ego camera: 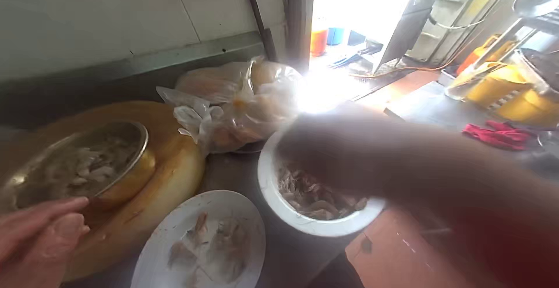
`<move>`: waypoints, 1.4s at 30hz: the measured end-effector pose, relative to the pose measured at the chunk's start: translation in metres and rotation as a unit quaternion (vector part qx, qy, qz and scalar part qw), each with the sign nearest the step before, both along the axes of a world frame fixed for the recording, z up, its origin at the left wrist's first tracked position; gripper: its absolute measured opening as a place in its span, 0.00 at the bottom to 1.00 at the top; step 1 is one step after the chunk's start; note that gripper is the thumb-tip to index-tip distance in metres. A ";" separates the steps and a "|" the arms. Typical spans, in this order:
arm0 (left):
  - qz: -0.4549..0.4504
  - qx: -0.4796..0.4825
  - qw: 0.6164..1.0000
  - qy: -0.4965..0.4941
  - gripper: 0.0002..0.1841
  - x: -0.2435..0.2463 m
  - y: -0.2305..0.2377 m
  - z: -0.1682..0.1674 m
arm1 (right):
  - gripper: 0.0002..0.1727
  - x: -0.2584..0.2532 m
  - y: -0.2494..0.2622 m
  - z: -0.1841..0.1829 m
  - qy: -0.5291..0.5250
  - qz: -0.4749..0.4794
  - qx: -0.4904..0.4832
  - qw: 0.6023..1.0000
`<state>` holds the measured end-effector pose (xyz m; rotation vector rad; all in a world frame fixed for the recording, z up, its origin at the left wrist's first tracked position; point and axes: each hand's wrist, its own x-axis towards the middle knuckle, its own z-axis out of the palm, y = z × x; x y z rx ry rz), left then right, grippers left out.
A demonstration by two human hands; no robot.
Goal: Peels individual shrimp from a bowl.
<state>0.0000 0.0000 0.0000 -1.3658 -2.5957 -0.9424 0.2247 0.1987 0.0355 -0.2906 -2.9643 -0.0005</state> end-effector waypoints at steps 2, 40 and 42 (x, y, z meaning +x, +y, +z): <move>-0.075 0.008 0.997 0.004 0.13 -0.018 -0.019 -0.013 | 0.05 0.005 0.061 -0.004 -0.149 -0.117 -0.025 0.982; -0.034 0.257 0.793 -0.551 0.16 -0.044 -0.079 -0.112 | 0.21 -0.130 -0.095 -0.155 0.119 0.078 -0.447 0.883; -0.051 0.263 0.801 -0.536 0.16 -0.040 -0.075 -0.119 | 0.18 -0.137 -0.103 -0.155 0.128 0.084 -0.490 0.858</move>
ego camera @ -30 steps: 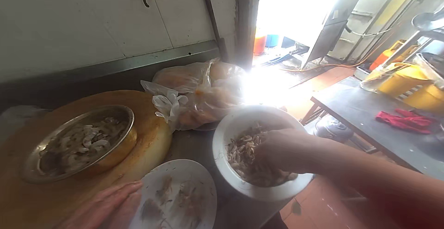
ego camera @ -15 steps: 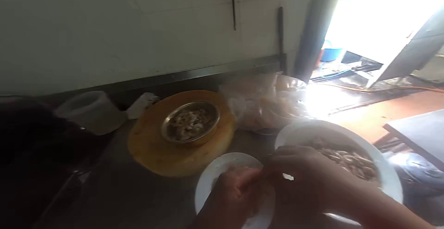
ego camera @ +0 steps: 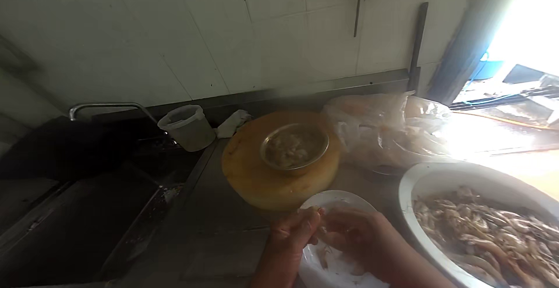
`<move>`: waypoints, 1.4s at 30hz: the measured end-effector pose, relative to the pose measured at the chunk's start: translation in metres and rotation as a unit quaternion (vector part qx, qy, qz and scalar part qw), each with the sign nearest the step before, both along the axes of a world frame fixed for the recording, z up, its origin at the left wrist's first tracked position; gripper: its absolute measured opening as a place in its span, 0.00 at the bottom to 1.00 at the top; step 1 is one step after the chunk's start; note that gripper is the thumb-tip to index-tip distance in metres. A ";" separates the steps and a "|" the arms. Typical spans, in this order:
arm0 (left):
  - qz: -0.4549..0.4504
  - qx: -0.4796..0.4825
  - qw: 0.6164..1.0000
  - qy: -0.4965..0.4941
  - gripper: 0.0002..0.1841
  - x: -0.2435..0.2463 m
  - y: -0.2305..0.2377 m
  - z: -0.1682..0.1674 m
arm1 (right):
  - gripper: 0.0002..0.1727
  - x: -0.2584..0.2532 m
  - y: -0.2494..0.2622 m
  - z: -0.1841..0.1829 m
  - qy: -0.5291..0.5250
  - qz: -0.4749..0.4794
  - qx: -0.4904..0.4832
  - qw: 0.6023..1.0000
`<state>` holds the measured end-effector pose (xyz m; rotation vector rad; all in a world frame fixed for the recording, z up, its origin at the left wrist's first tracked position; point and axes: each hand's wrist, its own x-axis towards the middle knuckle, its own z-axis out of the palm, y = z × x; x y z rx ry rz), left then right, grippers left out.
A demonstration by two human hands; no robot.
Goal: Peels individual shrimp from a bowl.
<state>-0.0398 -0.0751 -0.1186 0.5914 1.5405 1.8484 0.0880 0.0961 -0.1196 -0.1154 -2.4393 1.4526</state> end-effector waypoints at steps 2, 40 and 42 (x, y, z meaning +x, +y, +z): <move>-0.005 0.019 1.000 0.006 0.15 0.004 0.004 -0.003 | 0.14 -0.004 -0.005 -0.004 0.032 -0.015 -0.001 0.999; 0.110 0.001 0.887 0.449 0.13 0.032 0.043 -0.036 | 0.06 -0.011 0.018 -0.016 0.032 -0.074 -0.429 0.899; 0.095 0.003 0.919 0.382 0.12 0.036 0.042 -0.029 | 0.06 -0.011 0.018 -0.017 0.035 -0.071 -0.416 0.906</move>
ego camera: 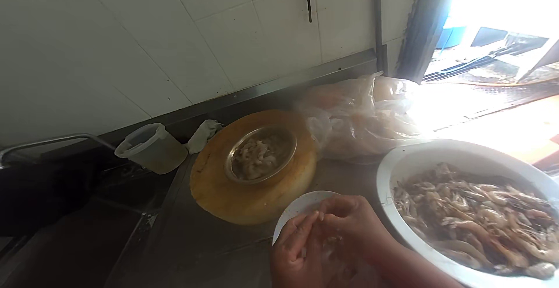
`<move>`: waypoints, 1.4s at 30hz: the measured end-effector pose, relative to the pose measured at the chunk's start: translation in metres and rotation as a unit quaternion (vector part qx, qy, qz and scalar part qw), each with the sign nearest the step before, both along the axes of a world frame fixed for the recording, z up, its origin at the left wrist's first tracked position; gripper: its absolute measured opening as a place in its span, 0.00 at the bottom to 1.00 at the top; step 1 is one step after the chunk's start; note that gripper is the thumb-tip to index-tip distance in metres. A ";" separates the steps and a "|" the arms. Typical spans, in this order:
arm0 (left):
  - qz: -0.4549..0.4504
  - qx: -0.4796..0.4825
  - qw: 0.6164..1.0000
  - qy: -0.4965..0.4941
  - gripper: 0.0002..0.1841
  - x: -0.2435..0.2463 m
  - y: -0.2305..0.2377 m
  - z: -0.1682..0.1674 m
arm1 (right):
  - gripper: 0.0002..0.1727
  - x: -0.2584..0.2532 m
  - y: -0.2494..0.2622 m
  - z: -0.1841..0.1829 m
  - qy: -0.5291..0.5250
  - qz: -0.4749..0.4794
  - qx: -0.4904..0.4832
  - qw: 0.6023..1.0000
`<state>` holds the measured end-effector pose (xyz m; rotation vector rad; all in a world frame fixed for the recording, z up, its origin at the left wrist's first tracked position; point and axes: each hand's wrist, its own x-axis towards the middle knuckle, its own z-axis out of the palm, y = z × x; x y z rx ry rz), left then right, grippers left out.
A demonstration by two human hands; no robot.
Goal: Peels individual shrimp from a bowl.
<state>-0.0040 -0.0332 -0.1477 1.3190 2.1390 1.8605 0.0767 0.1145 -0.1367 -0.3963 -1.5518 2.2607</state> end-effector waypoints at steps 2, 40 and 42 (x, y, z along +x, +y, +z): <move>-0.022 -0.011 0.992 -0.126 0.11 0.000 -0.002 0.009 | 0.06 0.000 0.000 -0.002 -0.001 0.001 0.034 0.999; -0.107 -0.254 0.943 0.185 0.21 -0.078 0.002 0.102 | 0.12 0.175 0.079 0.113 -0.436 -0.046 0.596 0.673; -0.152 -0.235 0.945 0.170 0.20 -0.069 0.005 0.078 | 0.14 0.180 0.099 0.104 -0.484 0.024 0.558 0.674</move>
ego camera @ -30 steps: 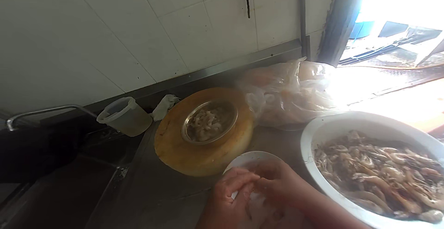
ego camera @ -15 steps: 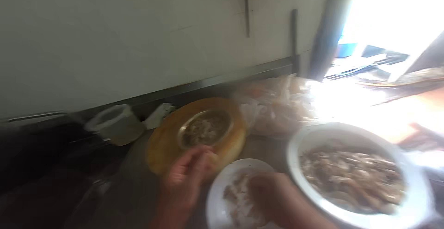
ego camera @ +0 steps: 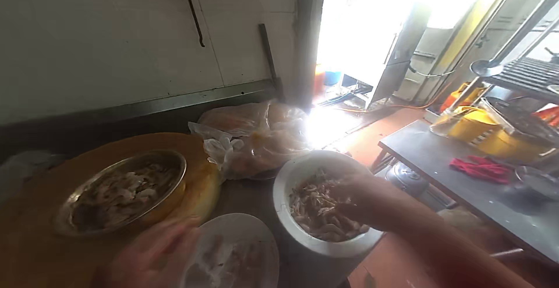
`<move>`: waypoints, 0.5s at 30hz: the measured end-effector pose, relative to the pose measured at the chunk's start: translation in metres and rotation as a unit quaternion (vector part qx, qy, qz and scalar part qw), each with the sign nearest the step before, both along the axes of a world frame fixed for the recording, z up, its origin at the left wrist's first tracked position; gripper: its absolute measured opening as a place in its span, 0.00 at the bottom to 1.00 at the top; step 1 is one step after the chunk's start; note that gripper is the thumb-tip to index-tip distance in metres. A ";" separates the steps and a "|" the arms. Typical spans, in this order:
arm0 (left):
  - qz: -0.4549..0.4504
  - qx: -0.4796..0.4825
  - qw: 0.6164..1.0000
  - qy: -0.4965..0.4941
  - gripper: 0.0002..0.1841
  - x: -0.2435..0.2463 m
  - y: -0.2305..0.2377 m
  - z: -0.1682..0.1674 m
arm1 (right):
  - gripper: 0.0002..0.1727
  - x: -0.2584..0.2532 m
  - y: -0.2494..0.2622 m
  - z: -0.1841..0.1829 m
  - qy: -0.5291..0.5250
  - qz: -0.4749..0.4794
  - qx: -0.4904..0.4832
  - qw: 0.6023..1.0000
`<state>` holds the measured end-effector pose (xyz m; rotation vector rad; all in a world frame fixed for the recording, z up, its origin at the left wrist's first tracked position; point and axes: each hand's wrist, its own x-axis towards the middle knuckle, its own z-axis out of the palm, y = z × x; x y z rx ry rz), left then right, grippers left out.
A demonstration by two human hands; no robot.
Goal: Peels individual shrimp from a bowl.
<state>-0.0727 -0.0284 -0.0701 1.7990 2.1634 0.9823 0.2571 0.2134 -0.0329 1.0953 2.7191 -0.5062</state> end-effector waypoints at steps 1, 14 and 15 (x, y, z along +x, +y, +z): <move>-0.016 0.015 1.000 -0.006 0.18 0.008 0.004 -0.008 | 0.14 -0.003 0.004 -0.010 -0.020 0.013 -0.018 1.000; -0.115 0.020 0.955 -0.271 0.23 0.091 0.039 -0.014 | 0.05 -0.048 -0.011 -0.005 0.374 0.074 -0.258 0.888; -0.109 0.022 0.950 -0.293 0.23 0.094 0.039 -0.015 | 0.05 -0.060 -0.022 -0.009 0.390 0.072 -0.272 0.877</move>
